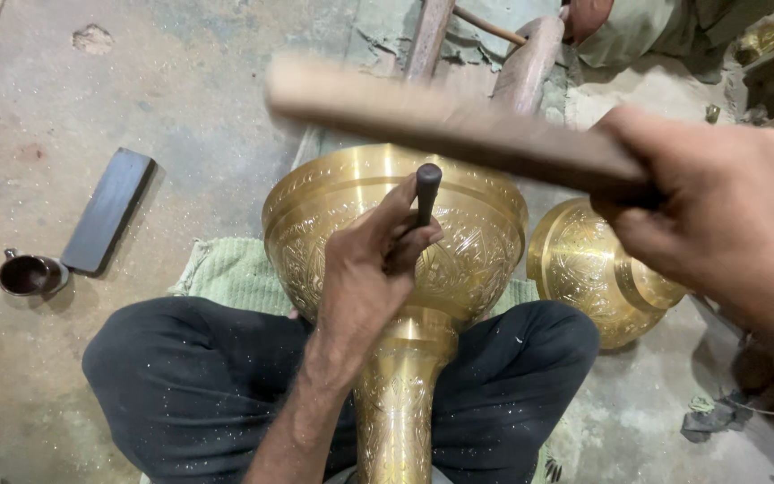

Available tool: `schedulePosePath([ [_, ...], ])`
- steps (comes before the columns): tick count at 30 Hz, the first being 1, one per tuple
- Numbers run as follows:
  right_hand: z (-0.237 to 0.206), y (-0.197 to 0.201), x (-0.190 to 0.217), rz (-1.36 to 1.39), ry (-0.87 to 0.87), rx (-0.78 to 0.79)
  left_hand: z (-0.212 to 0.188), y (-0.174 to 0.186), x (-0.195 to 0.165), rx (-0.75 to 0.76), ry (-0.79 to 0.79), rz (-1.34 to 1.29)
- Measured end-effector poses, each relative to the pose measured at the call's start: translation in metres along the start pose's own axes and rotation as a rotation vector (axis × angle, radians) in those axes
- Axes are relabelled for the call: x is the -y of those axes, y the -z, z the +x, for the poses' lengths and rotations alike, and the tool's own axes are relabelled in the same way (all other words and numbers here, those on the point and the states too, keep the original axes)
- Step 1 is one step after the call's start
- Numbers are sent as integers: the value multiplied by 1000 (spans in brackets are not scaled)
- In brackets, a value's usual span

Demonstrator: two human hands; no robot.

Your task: The person sits cross-legged on the floor and uses a chisel and hammer to engrave decorative patterns onto a large brass vessel. They repeatedly strike the chisel with the hammer to create fine lines and motifs on the curved surface.

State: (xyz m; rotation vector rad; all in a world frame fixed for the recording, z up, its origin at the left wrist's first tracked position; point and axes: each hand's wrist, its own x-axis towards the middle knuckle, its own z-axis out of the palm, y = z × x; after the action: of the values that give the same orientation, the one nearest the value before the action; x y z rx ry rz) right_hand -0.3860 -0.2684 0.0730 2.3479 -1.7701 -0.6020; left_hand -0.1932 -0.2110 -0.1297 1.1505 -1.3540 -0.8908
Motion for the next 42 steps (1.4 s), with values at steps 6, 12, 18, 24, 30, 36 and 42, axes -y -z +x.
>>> schedulePosePath([
  [6,-2,4,9,-96,3,-23,-1,2,-5,48,122,17],
  [12,-3,9,7,-141,-23,74,-4,0,1,20,65,-19],
  [18,-2,-6,-3,-12,9,7,-8,-2,7,18,39,-16],
  [24,-3,-16,-8,333,74,-168,-5,-1,-2,11,-20,59],
  [30,-6,-6,-11,441,154,-227,-4,-1,-5,4,50,47],
  [36,0,3,-18,77,97,-37,-9,-3,3,-34,-24,58],
  [42,2,2,-1,100,186,-160,-13,-3,2,-31,-21,89],
])
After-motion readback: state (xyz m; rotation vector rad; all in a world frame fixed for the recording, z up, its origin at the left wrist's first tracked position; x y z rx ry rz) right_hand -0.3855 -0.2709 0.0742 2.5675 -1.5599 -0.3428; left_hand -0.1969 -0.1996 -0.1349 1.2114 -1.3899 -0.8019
